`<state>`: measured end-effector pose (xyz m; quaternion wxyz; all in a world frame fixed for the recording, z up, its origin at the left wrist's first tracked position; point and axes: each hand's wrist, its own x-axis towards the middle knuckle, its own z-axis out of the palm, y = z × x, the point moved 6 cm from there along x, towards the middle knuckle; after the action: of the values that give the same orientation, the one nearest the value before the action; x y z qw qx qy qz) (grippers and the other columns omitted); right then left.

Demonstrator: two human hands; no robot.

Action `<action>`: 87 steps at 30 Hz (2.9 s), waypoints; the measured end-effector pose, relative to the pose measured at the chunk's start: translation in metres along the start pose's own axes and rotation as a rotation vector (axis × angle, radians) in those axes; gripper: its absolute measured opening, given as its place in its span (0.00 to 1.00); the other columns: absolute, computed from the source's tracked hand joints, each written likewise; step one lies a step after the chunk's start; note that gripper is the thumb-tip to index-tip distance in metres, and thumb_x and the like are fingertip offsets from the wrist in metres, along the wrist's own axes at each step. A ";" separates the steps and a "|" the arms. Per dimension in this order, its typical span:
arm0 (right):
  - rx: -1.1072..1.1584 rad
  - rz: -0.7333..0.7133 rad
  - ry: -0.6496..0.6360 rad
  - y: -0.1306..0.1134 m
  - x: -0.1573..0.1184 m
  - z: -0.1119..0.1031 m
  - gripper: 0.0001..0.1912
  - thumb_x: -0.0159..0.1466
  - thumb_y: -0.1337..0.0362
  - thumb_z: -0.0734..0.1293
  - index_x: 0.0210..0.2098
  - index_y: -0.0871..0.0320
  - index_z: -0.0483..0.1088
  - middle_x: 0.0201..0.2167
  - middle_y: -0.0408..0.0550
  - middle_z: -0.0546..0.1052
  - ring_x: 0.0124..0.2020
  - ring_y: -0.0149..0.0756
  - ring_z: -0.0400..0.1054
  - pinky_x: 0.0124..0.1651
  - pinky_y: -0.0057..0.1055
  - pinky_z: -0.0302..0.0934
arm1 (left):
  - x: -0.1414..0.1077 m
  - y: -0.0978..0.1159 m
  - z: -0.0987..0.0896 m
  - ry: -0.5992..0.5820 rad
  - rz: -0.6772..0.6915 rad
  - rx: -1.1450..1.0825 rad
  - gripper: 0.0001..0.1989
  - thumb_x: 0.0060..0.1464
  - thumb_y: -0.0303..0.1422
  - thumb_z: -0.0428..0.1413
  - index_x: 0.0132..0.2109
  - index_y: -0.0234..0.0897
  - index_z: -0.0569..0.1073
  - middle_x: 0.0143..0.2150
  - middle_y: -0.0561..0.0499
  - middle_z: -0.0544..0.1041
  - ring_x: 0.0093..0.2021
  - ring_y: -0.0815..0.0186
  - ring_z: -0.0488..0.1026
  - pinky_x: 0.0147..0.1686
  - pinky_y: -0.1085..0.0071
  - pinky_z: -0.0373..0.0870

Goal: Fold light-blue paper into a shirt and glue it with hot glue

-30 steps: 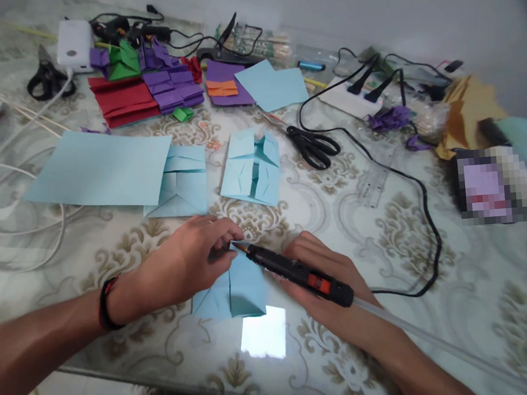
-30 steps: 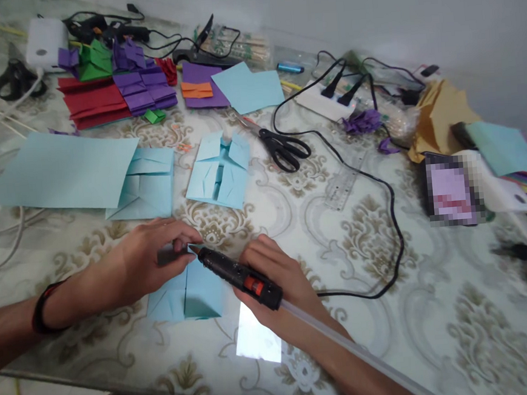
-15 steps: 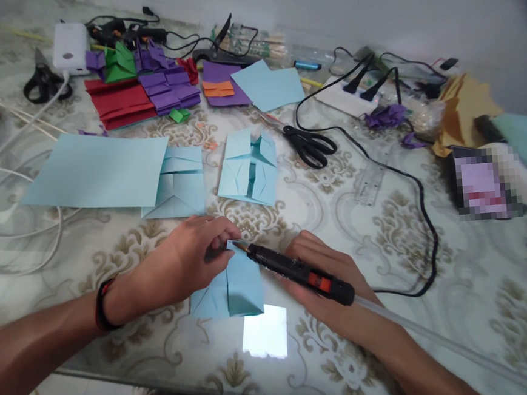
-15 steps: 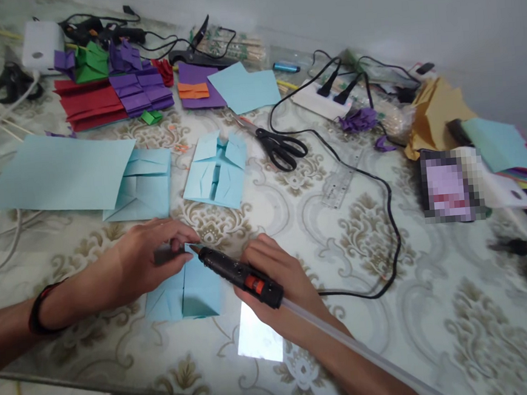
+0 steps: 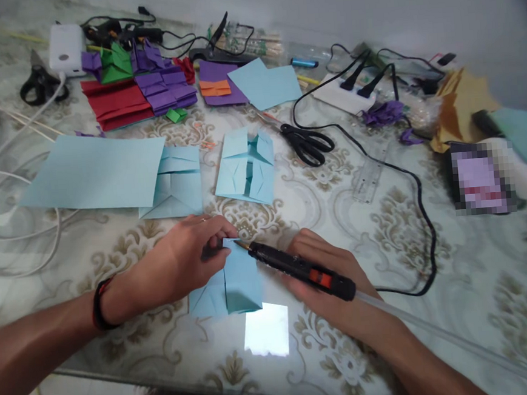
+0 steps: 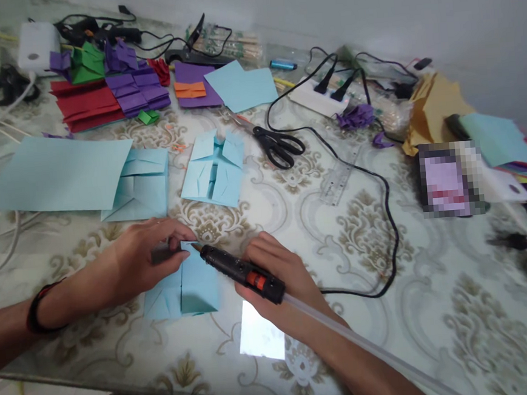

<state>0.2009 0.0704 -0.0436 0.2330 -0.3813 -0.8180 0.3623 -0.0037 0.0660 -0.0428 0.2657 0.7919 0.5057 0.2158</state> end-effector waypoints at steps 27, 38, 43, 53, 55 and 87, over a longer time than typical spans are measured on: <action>0.009 -0.028 0.010 0.005 -0.001 -0.006 0.15 0.66 0.70 0.67 0.28 0.54 0.57 0.25 0.39 0.61 0.29 0.35 0.58 0.38 0.37 0.53 | 0.000 -0.013 -0.006 0.007 -0.203 -0.171 0.10 0.58 0.30 0.55 0.47 0.40 0.75 0.34 0.54 0.78 0.32 0.67 0.73 0.35 0.70 0.68; -0.012 -0.017 0.018 0.009 -0.003 -0.005 0.16 0.65 0.70 0.68 0.27 0.53 0.56 0.24 0.38 0.61 0.28 0.36 0.58 0.39 0.37 0.53 | -0.001 -0.014 -0.009 0.009 -0.249 -0.227 0.12 0.58 0.34 0.53 0.47 0.39 0.75 0.36 0.52 0.78 0.33 0.65 0.72 0.35 0.68 0.67; -0.018 -0.019 0.016 0.010 -0.003 -0.006 0.16 0.66 0.70 0.68 0.28 0.53 0.56 0.24 0.38 0.61 0.29 0.35 0.58 0.40 0.37 0.54 | 0.000 -0.013 -0.011 0.010 -0.266 -0.240 0.12 0.58 0.34 0.53 0.47 0.38 0.75 0.35 0.52 0.77 0.34 0.65 0.71 0.35 0.67 0.67; -0.022 -0.014 0.020 0.012 -0.003 -0.006 0.15 0.66 0.69 0.68 0.28 0.53 0.57 0.25 0.38 0.61 0.28 0.35 0.58 0.40 0.38 0.55 | 0.001 -0.015 -0.013 0.027 -0.265 -0.305 0.11 0.59 0.34 0.53 0.47 0.38 0.75 0.35 0.54 0.76 0.34 0.66 0.70 0.36 0.68 0.67; -0.022 -0.013 0.018 0.011 -0.003 -0.006 0.15 0.66 0.70 0.68 0.28 0.53 0.58 0.25 0.38 0.61 0.28 0.35 0.59 0.40 0.38 0.55 | 0.001 -0.015 -0.013 0.027 -0.261 -0.312 0.10 0.59 0.34 0.54 0.47 0.38 0.74 0.36 0.54 0.76 0.34 0.66 0.70 0.36 0.67 0.67; -0.058 -0.103 -0.043 -0.013 0.000 0.003 0.10 0.66 0.68 0.68 0.31 0.53 0.62 0.29 0.45 0.68 0.35 0.42 0.63 0.37 0.37 0.59 | 0.001 -0.017 -0.004 -0.046 -0.183 -0.488 0.10 0.60 0.29 0.60 0.49 0.39 0.76 0.41 0.51 0.81 0.40 0.66 0.78 0.43 0.70 0.77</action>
<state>0.1927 0.0638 -0.0350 0.2225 -0.3375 -0.8516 0.3338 -0.0172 0.0736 -0.0504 0.4786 0.6601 0.5019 0.2886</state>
